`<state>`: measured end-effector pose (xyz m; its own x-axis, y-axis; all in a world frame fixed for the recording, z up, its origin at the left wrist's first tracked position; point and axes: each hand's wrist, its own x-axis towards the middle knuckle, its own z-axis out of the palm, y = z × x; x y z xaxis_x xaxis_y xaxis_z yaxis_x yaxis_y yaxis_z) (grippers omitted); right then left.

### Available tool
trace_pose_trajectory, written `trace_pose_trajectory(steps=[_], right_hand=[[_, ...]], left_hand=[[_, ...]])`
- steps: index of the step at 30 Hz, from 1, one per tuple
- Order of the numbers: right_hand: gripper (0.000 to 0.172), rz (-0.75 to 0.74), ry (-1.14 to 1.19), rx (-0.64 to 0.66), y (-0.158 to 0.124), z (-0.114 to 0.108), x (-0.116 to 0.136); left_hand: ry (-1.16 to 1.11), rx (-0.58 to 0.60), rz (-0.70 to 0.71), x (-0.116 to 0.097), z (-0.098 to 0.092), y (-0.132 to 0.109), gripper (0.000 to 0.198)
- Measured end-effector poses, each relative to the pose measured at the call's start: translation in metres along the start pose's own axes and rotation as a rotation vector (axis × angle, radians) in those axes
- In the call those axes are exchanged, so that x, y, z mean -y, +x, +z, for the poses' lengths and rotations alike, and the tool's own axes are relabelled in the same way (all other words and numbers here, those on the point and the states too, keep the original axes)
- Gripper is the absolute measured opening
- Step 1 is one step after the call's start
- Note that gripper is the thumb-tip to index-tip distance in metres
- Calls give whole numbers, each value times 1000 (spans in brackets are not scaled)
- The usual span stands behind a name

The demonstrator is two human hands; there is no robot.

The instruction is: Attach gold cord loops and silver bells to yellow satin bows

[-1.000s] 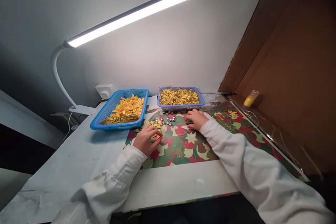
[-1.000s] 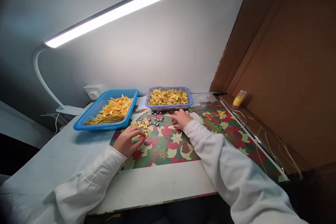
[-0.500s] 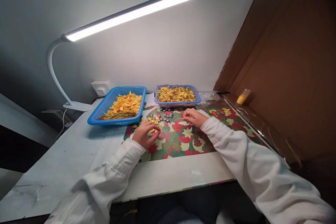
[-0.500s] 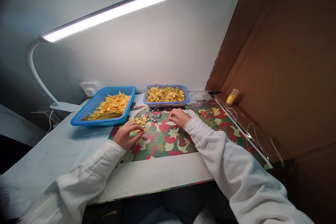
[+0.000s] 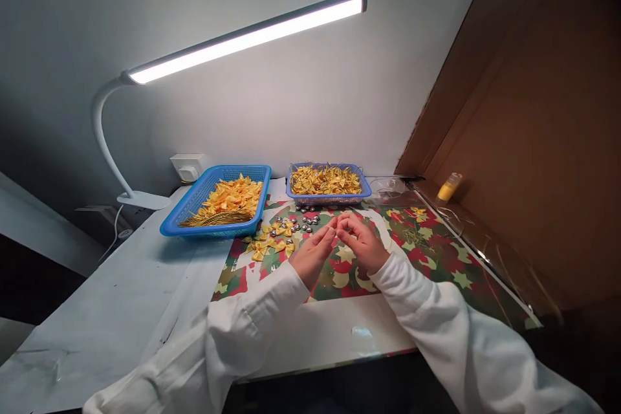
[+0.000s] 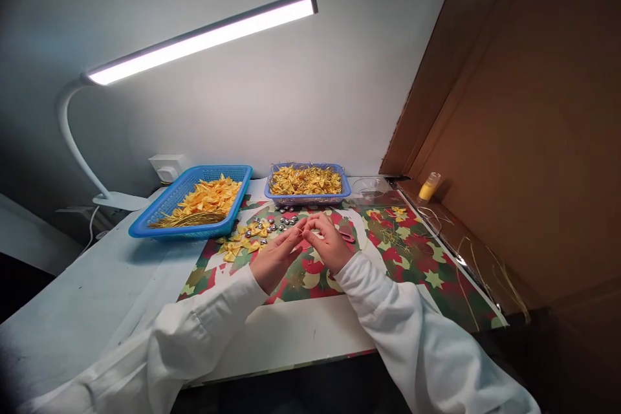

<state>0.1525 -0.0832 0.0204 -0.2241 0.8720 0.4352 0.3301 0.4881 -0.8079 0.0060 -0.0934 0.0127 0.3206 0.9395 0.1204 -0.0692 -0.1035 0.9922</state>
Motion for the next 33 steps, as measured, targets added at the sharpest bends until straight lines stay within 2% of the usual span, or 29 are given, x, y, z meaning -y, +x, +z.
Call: trace_pose_trajectory(steps=[4,8,11,16,19,21,23,29,33], right_hand=[[26,-4,12,-64,-7,11,4],[15,31,9,-184,-8,6,2],[18,63,13,-223,-5,-4,2],[18,-4,38,-76,1,-8,16],[4,-45,52,-91,6,-4,17],[9,-44,72,-122,8,-3,10],[12,-25,88,-162,9,-4,0],[11,-33,77,-226,1,-2,-20],[11,-173,-69,-183,-7,1,-16]], left_hand=[[-3,-129,72,-1,1,11,42],[128,-189,157,-10,-10,13,28],[233,-128,179,-18,-16,11,24],[320,1,143,-24,-14,11,22],[285,92,69,-25,-13,14,17],[217,154,-8,-24,-15,16,20],[125,167,-90,-21,-19,20,28],[-135,-49,-214,-1,-33,26,49],[-137,-117,-242,6,-34,23,47]])
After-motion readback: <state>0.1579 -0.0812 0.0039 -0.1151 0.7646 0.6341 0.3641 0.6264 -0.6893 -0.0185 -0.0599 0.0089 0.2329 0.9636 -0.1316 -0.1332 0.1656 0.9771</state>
